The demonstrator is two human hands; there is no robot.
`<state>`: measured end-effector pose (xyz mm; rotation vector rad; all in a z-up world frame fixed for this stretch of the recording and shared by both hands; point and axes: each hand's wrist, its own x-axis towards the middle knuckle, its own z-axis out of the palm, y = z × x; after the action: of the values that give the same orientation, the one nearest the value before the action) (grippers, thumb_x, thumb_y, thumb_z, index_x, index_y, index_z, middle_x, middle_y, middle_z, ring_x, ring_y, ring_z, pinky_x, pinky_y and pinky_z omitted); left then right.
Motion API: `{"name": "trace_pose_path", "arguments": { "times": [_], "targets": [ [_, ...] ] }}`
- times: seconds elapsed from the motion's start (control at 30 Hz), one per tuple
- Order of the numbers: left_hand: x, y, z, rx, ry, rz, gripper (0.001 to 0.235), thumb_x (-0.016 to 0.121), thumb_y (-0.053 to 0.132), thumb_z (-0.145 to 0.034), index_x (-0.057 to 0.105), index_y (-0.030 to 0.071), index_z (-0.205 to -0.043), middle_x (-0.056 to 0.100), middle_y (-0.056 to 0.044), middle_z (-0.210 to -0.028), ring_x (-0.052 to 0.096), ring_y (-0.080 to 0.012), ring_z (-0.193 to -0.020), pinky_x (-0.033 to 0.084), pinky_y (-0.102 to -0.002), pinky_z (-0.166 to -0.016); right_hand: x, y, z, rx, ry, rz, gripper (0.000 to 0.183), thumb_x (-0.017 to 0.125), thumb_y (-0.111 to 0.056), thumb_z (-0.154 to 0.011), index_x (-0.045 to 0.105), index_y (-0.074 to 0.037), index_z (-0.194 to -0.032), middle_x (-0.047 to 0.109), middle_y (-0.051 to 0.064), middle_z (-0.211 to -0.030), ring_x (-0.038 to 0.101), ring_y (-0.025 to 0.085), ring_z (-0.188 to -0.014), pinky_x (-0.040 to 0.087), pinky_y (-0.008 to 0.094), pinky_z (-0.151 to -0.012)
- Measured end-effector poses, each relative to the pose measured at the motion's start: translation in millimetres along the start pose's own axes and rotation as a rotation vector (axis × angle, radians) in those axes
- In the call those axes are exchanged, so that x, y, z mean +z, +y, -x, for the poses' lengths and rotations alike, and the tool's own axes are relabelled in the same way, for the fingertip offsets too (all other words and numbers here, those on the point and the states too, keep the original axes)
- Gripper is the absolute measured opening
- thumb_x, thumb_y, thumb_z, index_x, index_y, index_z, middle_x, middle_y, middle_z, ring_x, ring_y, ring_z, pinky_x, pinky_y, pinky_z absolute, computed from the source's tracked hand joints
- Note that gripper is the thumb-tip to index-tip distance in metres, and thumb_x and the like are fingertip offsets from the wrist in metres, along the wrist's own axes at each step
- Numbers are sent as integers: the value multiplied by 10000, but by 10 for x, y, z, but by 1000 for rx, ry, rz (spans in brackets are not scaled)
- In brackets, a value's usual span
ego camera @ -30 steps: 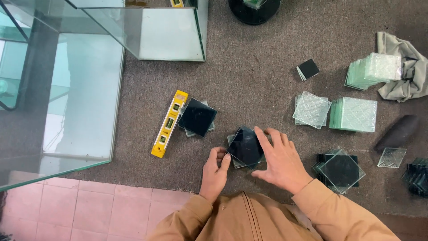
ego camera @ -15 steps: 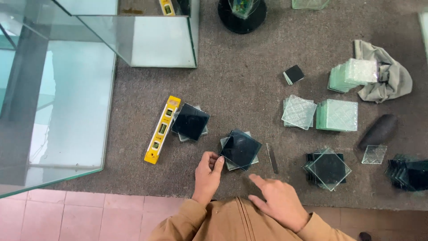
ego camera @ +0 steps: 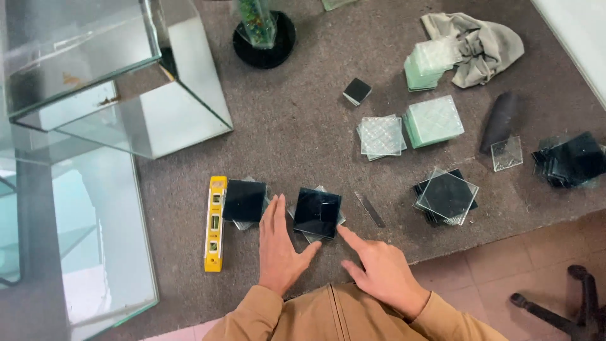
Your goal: The person repeatedly picks up small square glass tiles from a workbench, aligns them, and stacks them into neat piles. The person handles the tiles one at a time, occasionally adjusting the stack to keep it aligned. The tiles are dark and light in color, and the workbench also holds a spirit level and other glass pieces.
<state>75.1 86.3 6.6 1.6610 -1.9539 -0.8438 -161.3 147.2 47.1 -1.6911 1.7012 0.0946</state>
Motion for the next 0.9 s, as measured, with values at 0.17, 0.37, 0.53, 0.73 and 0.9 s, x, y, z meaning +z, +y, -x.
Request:
{"name": "trace_pose_path", "arguments": {
  "times": [0.17, 0.37, 0.53, 0.73, 0.9],
  "targets": [
    [-120, -156, -315, 415, -190, -371, 1517, 1094, 523, -679, 177, 8, -1772, 291, -180, -1835, 221, -398, -1709, 229, -497, -1374, 301, 96, -6, -19, 121, -136, 717, 742, -412, -970, 473, -290, -1624, 824, 64, -975, 761, 438, -942, 566, 602, -750],
    [-106, -533, -609, 530, -366, -382, 1653, 1091, 708, -609, 153, 14, -1781, 292, -193, -1831, 264, -390, -1693, 241, -514, -1358, 449, 46, -2, -62, 297, -214, 773, 729, -378, -991, 426, -279, -1695, 719, -21, -742, 726, 321, -694, 571, 531, -657],
    [-102, -530, -729, 490, -437, -345, 1518, 1133, 453, -672, 172, 72, -1783, 317, -171, -1819, 254, -385, -1696, 247, -510, -1342, 350, -75, -39, -102, 177, -91, 825, 730, -372, -1023, 349, -254, -1746, 771, 71, -945, 751, 387, -770, 577, 562, -664],
    [-56, -645, -832, 497, -470, -214, 1410, 1108, 332, -689, 232, 50, -1757, 382, -177, -1788, 336, -400, -1661, 300, -516, -1339, 270, -54, -117, -51, 244, -134, 915, 797, -351, -942, 345, -272, -1733, 773, 79, -1236, 773, 435, -923, 605, 591, -749],
    [-56, -655, -844, 522, -461, -203, 1457, 1126, 325, -662, 211, 15, -1753, 357, -212, -1790, 344, -412, -1651, 295, -513, -1348, 88, -156, -278, 15, 275, 23, 1067, 960, -442, -837, 348, -228, -1685, 528, 75, -1202, 563, 341, -1115, 626, 557, -782]
  ]
}}
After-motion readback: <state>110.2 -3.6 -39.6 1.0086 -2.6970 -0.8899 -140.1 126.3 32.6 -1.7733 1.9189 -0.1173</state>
